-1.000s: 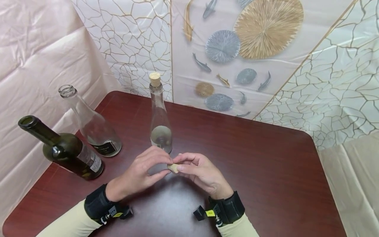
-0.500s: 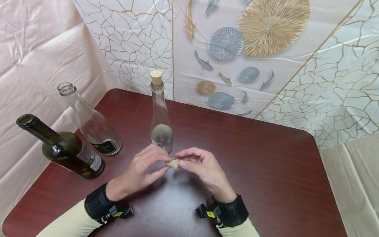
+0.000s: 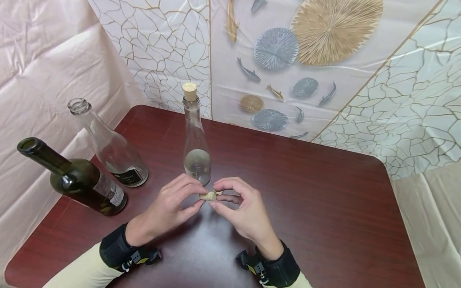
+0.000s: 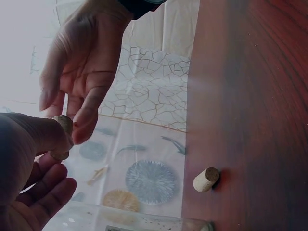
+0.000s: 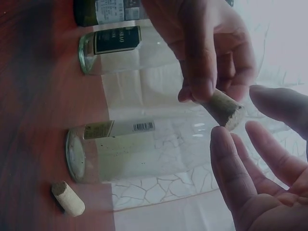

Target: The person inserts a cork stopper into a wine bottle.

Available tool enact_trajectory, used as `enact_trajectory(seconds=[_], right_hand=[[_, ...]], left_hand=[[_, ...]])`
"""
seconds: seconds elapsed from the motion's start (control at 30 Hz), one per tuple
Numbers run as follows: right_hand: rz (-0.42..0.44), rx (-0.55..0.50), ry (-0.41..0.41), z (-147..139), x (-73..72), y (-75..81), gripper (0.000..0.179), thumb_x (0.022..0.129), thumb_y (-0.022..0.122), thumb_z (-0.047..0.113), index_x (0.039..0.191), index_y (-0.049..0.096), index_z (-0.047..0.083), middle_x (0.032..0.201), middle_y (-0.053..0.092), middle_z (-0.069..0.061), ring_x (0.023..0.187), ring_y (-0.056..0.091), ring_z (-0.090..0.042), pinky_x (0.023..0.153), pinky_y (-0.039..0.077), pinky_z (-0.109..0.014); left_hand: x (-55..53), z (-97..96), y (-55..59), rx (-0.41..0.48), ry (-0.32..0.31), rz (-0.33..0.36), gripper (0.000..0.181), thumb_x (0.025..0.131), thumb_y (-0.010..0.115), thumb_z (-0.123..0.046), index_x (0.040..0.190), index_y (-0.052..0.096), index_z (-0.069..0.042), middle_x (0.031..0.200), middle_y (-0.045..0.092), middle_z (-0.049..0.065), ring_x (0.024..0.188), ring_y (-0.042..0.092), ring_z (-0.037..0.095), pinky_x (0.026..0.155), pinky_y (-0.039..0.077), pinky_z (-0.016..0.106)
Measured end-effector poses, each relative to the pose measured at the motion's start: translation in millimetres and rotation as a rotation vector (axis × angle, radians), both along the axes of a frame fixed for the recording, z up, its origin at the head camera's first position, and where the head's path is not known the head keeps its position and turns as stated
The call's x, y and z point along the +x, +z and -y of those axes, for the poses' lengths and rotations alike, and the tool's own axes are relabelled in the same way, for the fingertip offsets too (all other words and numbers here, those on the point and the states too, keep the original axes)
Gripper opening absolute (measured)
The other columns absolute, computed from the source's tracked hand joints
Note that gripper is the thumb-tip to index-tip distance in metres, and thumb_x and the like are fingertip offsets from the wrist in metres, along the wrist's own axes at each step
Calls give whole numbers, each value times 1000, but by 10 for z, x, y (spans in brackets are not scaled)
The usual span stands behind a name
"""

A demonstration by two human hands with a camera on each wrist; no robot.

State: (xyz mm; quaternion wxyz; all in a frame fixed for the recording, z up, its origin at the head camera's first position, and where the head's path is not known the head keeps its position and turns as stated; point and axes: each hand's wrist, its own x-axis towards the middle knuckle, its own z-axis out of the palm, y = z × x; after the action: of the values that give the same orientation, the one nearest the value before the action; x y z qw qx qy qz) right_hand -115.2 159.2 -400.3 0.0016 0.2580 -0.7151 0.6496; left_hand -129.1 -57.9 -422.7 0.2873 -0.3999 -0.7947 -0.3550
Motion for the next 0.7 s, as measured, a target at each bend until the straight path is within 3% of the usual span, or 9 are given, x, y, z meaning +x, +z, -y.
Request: enact_trajectory(seconds=[0.17,0.47,0.7], right_hand=[[-27,40,-22,55,26,19,30,80,75,-2,109,65,-4,115,63,-19,103,65,-26,82,58,-37],[-56,99,-48,162,94,202,26,78,73,-10,103,65,-8,110,64,-22,103,64,-35,78,59,-36],[-28,103,-61,141,55,60,22,82,73,-3,103,68,0,109,65,-19,102,66,-21,80,59,-34]], left_hand=[[26,8,18,-23,1,2,23,79,75,-7,100,68,-10,101,65,0,97,59,12,86,53,27],[26,30,12,-39,7,8,21,79,74,-7,99,67,-10,100,64,0,97,59,12,85,54,27],[20,45,0,-49,6,24,19,82,72,-8,100,67,-11,100,63,0,97,58,11,83,54,27]])
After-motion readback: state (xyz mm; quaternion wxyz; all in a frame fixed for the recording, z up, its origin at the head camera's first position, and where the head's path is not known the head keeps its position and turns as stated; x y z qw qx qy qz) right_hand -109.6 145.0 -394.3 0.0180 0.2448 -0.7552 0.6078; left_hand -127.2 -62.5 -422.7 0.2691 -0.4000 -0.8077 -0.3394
